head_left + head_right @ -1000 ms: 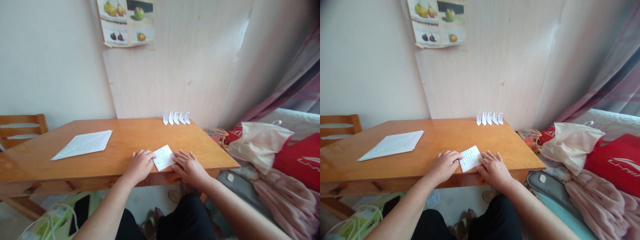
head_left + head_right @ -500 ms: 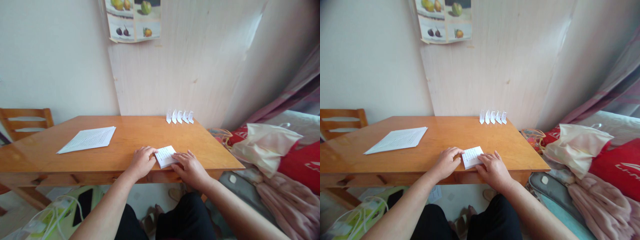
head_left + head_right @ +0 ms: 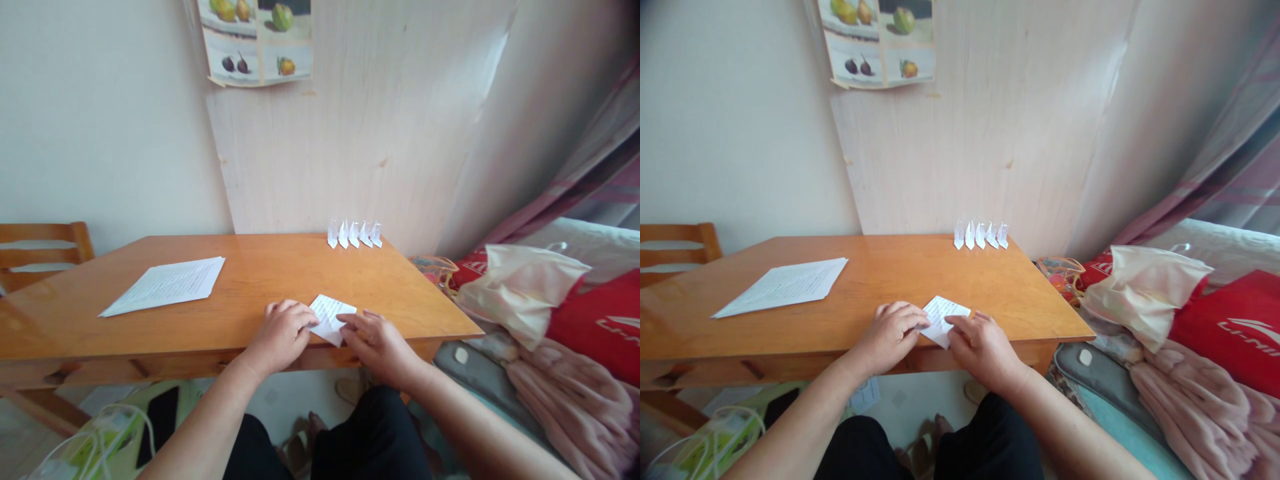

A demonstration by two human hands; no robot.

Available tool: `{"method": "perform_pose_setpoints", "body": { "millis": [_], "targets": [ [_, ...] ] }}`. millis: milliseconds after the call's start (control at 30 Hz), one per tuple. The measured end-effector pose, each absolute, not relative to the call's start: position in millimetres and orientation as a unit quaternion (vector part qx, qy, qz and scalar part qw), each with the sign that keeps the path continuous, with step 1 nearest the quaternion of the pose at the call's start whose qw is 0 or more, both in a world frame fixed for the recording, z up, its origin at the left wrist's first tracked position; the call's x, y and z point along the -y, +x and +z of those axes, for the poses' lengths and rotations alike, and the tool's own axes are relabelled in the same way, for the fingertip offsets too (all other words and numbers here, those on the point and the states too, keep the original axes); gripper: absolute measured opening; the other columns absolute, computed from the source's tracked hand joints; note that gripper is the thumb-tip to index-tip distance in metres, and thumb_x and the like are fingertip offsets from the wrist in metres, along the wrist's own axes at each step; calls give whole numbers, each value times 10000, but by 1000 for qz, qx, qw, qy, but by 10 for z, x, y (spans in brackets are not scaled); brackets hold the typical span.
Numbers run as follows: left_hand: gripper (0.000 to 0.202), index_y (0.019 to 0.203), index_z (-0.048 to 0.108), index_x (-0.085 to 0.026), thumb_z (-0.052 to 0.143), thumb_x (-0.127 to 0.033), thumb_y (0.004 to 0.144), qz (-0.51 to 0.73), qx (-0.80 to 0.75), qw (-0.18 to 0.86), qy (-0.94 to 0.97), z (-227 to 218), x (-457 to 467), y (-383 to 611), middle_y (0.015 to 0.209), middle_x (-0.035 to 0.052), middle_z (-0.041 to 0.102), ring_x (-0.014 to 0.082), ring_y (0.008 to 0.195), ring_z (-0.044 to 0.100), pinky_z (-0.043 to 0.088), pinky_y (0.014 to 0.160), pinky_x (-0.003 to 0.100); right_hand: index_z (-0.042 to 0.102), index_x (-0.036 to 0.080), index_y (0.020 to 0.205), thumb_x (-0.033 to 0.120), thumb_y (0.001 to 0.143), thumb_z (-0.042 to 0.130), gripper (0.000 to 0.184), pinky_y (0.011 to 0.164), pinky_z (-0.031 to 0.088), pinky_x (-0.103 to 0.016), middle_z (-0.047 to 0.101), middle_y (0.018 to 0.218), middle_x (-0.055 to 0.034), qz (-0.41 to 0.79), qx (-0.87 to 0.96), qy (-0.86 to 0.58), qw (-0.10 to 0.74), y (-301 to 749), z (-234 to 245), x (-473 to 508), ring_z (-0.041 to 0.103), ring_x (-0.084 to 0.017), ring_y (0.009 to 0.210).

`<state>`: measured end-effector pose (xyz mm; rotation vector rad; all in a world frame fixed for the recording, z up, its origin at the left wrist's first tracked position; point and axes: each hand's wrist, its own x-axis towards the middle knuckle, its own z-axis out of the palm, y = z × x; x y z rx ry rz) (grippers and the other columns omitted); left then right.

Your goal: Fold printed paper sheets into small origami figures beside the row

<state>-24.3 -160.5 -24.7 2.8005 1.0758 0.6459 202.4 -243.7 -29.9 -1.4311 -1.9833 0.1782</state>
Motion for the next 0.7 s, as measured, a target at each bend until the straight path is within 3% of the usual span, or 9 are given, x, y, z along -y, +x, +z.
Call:
{"method": "perform_pose_setpoints", "body": {
  "millis": [133, 267, 367, 500, 567, 700],
  "targets": [
    [328, 1035, 708, -327, 501, -133, 870, 210, -359, 46, 908, -274, 1501, -286, 1164, -14, 722, 220, 1162, 549, 297, 996, 430, 686, 197, 1191, 236, 911, 486, 346, 950, 507, -371, 737, 1145, -82, 68, 707, -574, 408, 2251, -331, 2268, 676, -244, 1063],
    [173, 959, 689, -280, 519, -315, 946, 214, -370, 39, 903, -236, 1523, -229, 1062, 13, 732, 233, 1102, 577, 264, 1050, 479, 622, 155, 1303, 158, 875, 473, 453, 1000, 485, -402, 711, 1212, -104, 72, 705, -599, 373, 2420, -382, 2110, 651, -258, 1126],
    [179, 907, 655, -258, 561, -408, 928, 222, -378, 29, 898, -208, 1568, -163, 987, 23, 724, 256, 1072, 581, 207, 1100, 552, 609, 148, 1326, 135, 876, 466, 472, 986, 486, -382, 714, 1200, -103, 87, 724, -592, 344, 2441, -391, 2067, 652, -252, 1110],
    [76, 928, 625, -255, 605, -299, 870, 224, -383, 19, 896, -214, 1562, -134, 1012, 20, 712, 263, 1099, 578, 100, 1138, 621, 652, 157, 1269, 120, 874, 477, 434, 933, 493, -360, 734, 1117, -93, 81, 729, -591, 336, 2380, -376, 2105, 661, -247, 1040],
    [140, 970, 629, -261, 593, -223, 840, 219, -379, 21, 899, -221, 1527, -147, 1079, 23, 705, 265, 1145, 566, 77, 1143, 634, 670, 175, 1233, 126, 879, 489, 401, 893, 496, -347, 741, 1068, -80, 80, 731, -587, 339, 2342, -368, 2144, 664, -240, 996],
    [237, 1006, 655, -278, 544, -161, 831, 212, -364, 39, 906, -232, 1450, -184, 1127, 10, 701, 256, 1152, 567, 189, 1129, 580, 685, 198, 1190, 158, 897, 512, 343, 857, 495, -332, 742, 1029, -65, 109, 738, -569, 346, 2298, -366, 2194, 664, -226, 960]
  ]
}}
